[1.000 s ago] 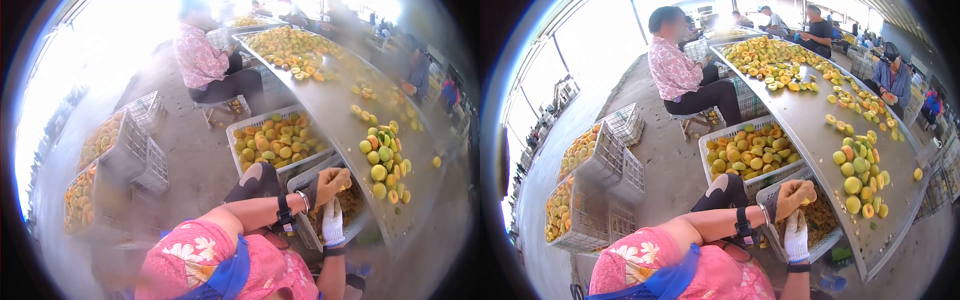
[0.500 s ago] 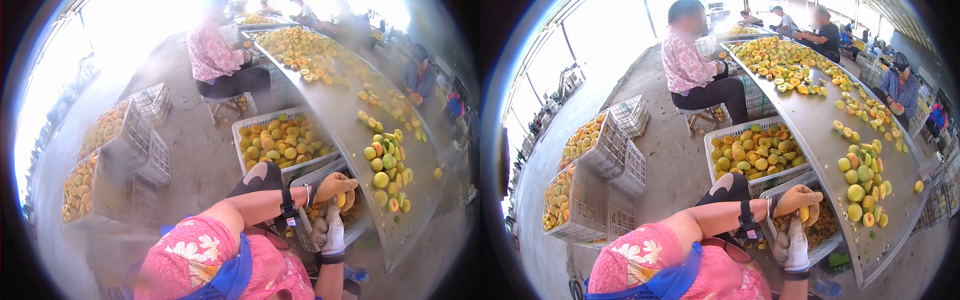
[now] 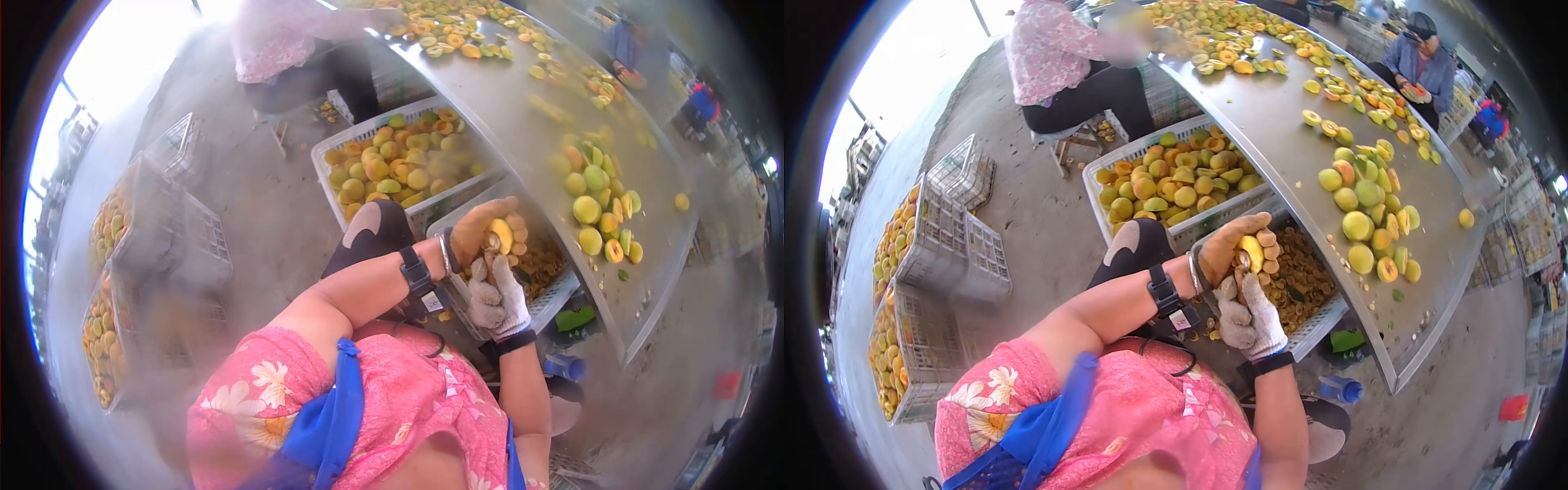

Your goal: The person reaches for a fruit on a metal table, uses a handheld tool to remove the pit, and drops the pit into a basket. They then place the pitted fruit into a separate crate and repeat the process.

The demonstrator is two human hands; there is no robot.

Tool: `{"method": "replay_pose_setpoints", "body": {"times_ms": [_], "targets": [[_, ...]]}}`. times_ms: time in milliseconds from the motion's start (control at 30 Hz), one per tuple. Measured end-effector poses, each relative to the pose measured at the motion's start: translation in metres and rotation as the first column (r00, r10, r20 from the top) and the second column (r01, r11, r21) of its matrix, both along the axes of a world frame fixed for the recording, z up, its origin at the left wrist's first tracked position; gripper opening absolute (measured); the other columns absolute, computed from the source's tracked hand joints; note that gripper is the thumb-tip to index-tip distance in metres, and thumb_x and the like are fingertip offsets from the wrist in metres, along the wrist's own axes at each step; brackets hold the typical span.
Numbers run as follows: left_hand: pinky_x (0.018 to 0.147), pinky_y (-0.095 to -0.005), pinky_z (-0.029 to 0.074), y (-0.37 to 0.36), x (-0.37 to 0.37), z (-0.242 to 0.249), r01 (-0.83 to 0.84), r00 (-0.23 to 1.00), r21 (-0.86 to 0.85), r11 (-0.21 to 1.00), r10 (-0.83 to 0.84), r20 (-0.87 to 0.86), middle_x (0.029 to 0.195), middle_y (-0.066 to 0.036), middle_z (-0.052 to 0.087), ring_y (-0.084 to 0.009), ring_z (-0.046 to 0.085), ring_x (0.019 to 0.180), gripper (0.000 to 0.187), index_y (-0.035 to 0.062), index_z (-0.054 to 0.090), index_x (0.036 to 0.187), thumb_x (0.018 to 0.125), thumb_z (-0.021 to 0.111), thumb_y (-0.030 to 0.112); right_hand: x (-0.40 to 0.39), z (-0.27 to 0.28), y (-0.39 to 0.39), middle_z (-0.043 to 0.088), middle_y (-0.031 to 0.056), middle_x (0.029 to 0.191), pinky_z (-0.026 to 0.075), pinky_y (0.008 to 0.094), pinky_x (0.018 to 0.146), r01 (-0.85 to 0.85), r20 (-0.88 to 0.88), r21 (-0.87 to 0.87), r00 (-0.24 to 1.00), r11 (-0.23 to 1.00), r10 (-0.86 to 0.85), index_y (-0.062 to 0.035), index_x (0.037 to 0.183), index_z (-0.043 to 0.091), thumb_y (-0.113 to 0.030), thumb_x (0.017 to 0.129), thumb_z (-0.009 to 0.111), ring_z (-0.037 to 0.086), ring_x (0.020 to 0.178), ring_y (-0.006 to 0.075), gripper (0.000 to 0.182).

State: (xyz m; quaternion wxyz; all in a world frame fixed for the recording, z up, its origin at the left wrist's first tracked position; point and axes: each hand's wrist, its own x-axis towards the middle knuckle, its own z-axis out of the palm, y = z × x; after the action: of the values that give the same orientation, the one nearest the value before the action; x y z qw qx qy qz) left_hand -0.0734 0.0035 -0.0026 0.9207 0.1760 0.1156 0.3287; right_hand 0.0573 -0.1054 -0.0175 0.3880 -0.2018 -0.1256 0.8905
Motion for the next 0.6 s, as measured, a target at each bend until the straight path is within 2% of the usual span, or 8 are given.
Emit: {"method": "replay_pose_setpoints", "body": {"times_ms": [200, 233, 367, 433, 467, 533, 567, 600], "targets": [[0.066, -0.0405, 0.060, 0.029, -0.020, -0.036, -0.190, 0.974, -0.040, 0.981, 0.194, 0.114, 0.084, -0.007, 0.067, -0.0251, 0.068, 0.075, 0.036, 0.0126, 0.061, 0.085, 0.101, 0.055, 0.044, -0.008, -0.007, 0.008, 0.039, -0.0052, 0.057, 0.024, 0.0250, 0.033, -0.024, 0.037, 0.090, 0.999, 0.996, 0.021, -0.0121, 0.107, 0.058, -0.055, 0.101, 0.052, 0.028, 0.035, 0.0070, 0.044], [0.070, -0.0425, 0.060, 0.028, -0.037, -0.019, -0.402, 0.898, 0.046, 0.915, 0.403, -0.177, 0.088, -0.009, 0.068, -0.0280, 0.069, 0.078, 0.036, 0.0111, 0.062, 0.086, 0.101, 0.055, 0.043, -0.010, -0.007, 0.010, 0.040, -0.0051, 0.057, 0.024, 0.0249, 0.033, -0.038, -0.002, 0.109, 0.999, 0.993, 0.038, -0.0123, 0.107, 0.058, -0.055, 0.101, 0.052, 0.029, 0.036, 0.0070, 0.043], [0.068, -0.0395, 0.060, 0.092, -0.123, -0.044, -0.673, 0.684, 0.217, 0.707, 0.706, -0.182, 0.090, -0.014, 0.067, -0.0282, 0.068, 0.077, 0.020, 0.0068, 0.054, 0.113, 0.100, 0.049, 0.020, -0.013, -0.002, 0.012, 0.044, -0.0033, 0.060, 0.027, 0.0252, 0.034, 0.020, 0.079, -0.036, 0.997, 0.999, -0.017, -0.0128, 0.103, 0.060, -0.051, 0.100, 0.057, 0.034, 0.037, 0.0088, 0.038], [0.067, -0.0373, 0.058, 0.118, -0.171, -0.055, -0.753, 0.382, 0.430, 0.497, 0.864, -0.329, 0.092, -0.013, 0.068, -0.0250, 0.068, 0.076, 0.018, 0.0082, 0.059, 0.109, 0.099, 0.051, 0.021, -0.015, -0.004, 0.013, 0.044, -0.0048, 0.061, 0.026, 0.0243, 0.035, 0.077, 0.396, -0.048, 0.917, 0.996, -0.052, -0.0144, 0.101, 0.061, -0.054, 0.099, 0.057, 0.033, 0.038, 0.0077, 0.040], [0.073, -0.0368, 0.056, 0.147, -0.207, -0.094, -0.542, 0.084, 0.756, 0.366, 0.919, -0.385, 0.098, -0.014, 0.070, -0.0248, 0.069, 0.085, 0.022, 0.0081, 0.064, 0.109, 0.099, 0.052, 0.024, -0.016, -0.007, 0.013, 0.044, -0.0055, 0.062, 0.025, 0.0238, 0.036, 0.108, 0.542, -0.051, 0.838, 0.993, -0.063, -0.0152, 0.101, 0.061, -0.056, 0.099, 0.056, 0.032, 0.038, 0.0071, 0.042], [0.085, -0.0362, 0.053, 0.154, -0.239, -0.103, -0.364, -0.232, 0.860, 0.357, 0.860, -0.455, 0.110, -0.017, 0.071, -0.0256, 0.069, 0.100, 0.031, 0.0067, 0.068, 0.115, 0.099, 0.052, 0.028, -0.015, -0.020, 0.016, 0.046, -0.0032, 0.061, 0.029, 0.0254, 0.037, 0.104, 0.771, 0.049, 0.628, 0.993, -0.104, -0.0135, 0.099, 0.058, -0.048, 0.103, 0.054, 0.036, 0.039, 0.0082, 0.035], [0.091, -0.0362, 0.052, 0.145, -0.238, -0.073, -0.519, -0.213, 0.741, 0.427, 0.774, -0.596, 0.116, -0.018, 0.070, -0.0267, 0.067, 0.105, 0.035, 0.0054, 0.066, 0.121, 0.099, 0.052, 0.028, -0.015, -0.027, 0.015, 0.046, -0.0032, 0.062, 0.029, 0.0252, 0.037, 0.091, 0.849, 0.104, 0.510, 0.990, -0.136, -0.0131, 0.099, 0.058, -0.049, 0.103, 0.053, 0.036, 0.040, 0.0078, 0.036], [0.096, -0.0331, 0.049, 0.168, -0.258, -0.112, -0.110, -0.441, 0.950, 0.292, 0.842, -0.310, 0.124, -0.018, 0.068, -0.0265, 0.067, 0.107, 0.041, 0.0028, 0.063, 0.129, 0.097, 0.057, 0.027, -0.008, -0.036, 0.014, 0.046, -0.0033, 0.062, 0.030, 0.0251, 0.038, 0.088, 0.910, 0.155, 0.374, 0.984, -0.176, -0.0127, 0.098, 0.058, -0.049, 0.103, 0.053, 0.037, 0.040, 0.0075, 0.037]]}}
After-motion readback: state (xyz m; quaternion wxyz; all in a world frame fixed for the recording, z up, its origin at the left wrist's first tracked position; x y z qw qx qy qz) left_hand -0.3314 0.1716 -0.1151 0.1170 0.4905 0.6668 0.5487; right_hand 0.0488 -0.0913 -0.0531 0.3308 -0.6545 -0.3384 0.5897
